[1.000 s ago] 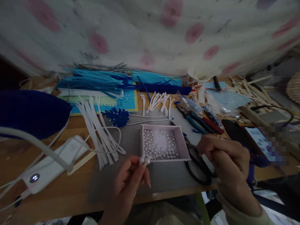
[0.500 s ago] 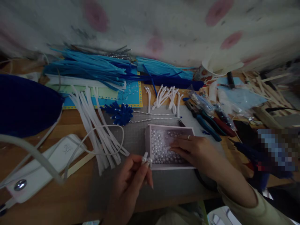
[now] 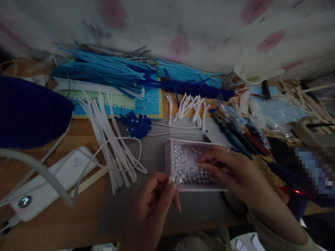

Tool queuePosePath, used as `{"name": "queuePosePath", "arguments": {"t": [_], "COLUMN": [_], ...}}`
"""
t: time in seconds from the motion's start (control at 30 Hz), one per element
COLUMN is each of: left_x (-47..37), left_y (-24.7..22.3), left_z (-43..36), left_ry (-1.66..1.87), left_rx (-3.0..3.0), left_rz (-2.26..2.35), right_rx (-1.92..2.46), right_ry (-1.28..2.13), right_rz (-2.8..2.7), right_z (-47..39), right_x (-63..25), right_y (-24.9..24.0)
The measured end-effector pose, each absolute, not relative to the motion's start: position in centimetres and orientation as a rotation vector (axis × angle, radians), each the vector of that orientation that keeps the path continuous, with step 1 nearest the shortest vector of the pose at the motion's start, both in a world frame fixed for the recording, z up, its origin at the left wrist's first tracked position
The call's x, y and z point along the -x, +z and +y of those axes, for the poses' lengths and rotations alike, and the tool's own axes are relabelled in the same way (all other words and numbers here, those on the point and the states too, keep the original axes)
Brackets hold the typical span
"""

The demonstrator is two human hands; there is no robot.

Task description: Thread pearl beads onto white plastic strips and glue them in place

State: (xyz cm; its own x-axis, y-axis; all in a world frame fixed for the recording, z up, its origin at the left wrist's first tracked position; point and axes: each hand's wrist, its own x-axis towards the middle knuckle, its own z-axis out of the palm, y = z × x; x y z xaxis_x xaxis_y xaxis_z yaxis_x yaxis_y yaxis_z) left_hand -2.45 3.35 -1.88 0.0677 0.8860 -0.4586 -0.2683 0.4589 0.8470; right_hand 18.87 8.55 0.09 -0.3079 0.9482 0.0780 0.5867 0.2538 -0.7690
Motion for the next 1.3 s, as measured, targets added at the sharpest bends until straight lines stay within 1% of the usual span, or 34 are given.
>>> {"name": "queuePosePath", "arguments": {"t": [0.13,0.2,0.27,0.4,0.67,0.97,1.3], "left_x": [0.9,0.3,-0.1,-0.5,-0.8,-0.9,-0.6], "left_y": [-0.3,0.4,1.0,1.9,3.0,3.0,2.6], "left_z": [3.4,3.5,3.5,3.3,2.8,3.1,3.1], "left_ry": [0.949,0.905,0.865,0.855,0.802,0.779,0.744], "left_rx": [-0.736,-0.753,-0.743,-0.717,-0.771,-0.768,-0.836], "left_rz": [1.142,1.1,1.069,1.047,1.121,1.095,1.076], "right_rx": [1.225,1.085,0.981,0.947,0.905,0.809,0.841], "right_ry": [1.398,1.54,1.599,1.611,1.568,1.6,1.582], "right_rz": [-1.209,-0.977,-0.856,-0.766,-0.773,-0.817,-0.963], "right_z": [6.7,6.0,5.5,4.9,4.4,4.1,4.0], "right_x": [-18.1,-17.5,-17.0,-16.7,-17.0,-17.5,-18.6], "right_y": [0.5,0.0,-0.5,-0.6,-0.3,-0.7,-0.8]}}
